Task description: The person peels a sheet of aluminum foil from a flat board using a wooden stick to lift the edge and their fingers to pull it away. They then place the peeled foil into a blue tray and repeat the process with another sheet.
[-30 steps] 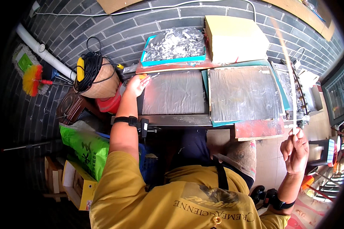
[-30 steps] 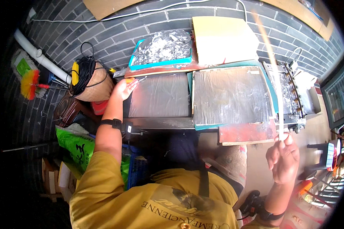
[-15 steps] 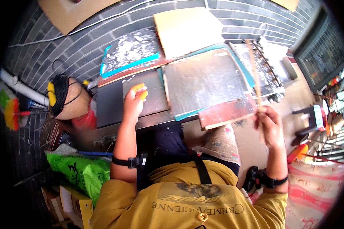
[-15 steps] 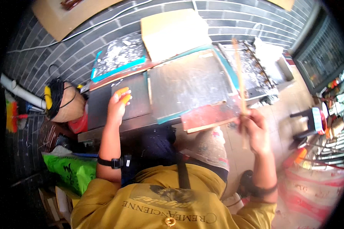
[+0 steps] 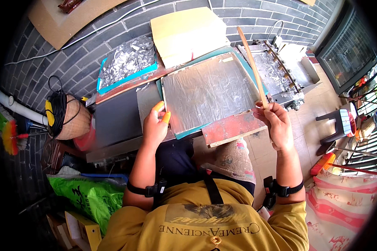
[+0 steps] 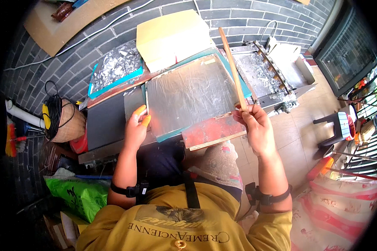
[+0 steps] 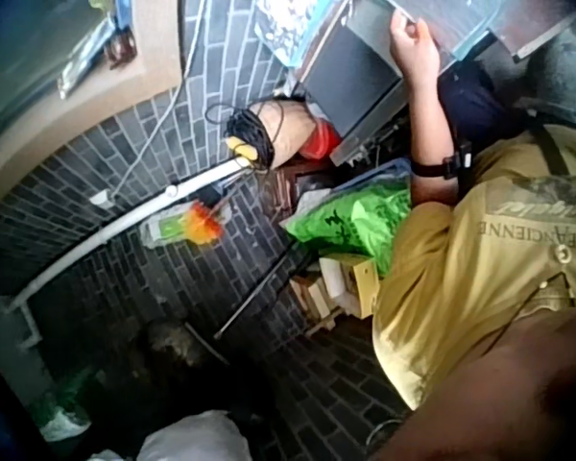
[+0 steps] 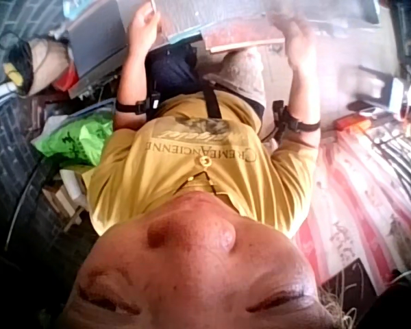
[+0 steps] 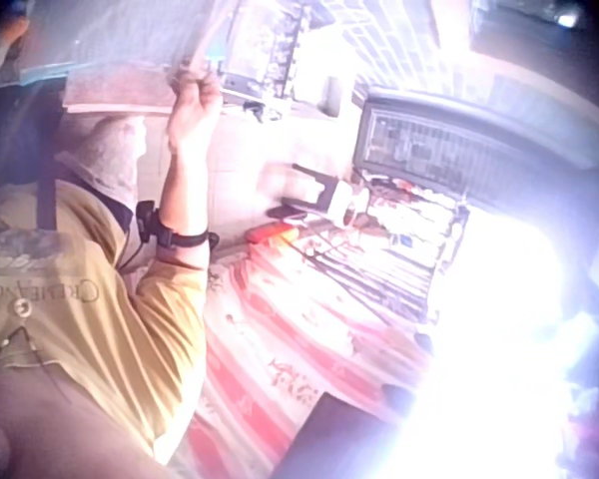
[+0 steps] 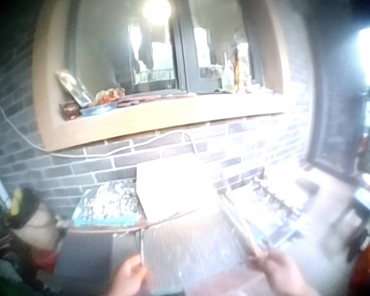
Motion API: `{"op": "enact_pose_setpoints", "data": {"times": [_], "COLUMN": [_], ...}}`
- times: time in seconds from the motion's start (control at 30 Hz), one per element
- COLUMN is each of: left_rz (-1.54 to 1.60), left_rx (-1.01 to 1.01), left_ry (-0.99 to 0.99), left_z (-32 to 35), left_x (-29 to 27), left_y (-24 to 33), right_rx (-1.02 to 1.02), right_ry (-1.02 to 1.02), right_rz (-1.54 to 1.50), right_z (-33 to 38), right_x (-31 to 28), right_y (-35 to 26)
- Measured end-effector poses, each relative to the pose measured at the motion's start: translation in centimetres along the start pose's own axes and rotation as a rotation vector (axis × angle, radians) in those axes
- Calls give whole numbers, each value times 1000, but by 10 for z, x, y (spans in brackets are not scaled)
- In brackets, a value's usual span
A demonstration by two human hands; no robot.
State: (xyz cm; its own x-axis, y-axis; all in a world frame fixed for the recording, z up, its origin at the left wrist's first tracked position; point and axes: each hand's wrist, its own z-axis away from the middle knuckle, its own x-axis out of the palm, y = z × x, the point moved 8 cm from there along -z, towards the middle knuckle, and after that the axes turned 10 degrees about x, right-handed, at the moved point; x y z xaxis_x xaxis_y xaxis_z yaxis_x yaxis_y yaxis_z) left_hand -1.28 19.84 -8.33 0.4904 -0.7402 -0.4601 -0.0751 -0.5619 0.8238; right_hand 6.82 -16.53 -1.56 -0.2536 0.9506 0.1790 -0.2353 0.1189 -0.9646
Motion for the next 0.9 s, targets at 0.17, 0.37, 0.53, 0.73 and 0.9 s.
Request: {"op": "enact_pose_setpoints", "data": {"times": [0.17, 0.37, 0.53, 0.73, 0.9], "left_rz": [79, 132, 216, 171, -199], "left_rx": [-10, -39, -40, -103, 130], "left_ry": [26, 40, 45, -10, 55], "left_z": [2, 5, -1, -3, -12], "left_x": [3, 3, 11, 14, 0], "left_y": [-4, 2, 3, 8, 52], "right_rx": [-23, 23, -9, 184, 151], "right_ry": [35, 30, 26, -57, -13], "right_rz": [36, -50, -65, 61, 350], "right_z": [-3, -4, -13, 15, 71], "right_x": [-5, -4, 0, -9, -8], "right_y": [3, 2, -5, 1, 1]}}
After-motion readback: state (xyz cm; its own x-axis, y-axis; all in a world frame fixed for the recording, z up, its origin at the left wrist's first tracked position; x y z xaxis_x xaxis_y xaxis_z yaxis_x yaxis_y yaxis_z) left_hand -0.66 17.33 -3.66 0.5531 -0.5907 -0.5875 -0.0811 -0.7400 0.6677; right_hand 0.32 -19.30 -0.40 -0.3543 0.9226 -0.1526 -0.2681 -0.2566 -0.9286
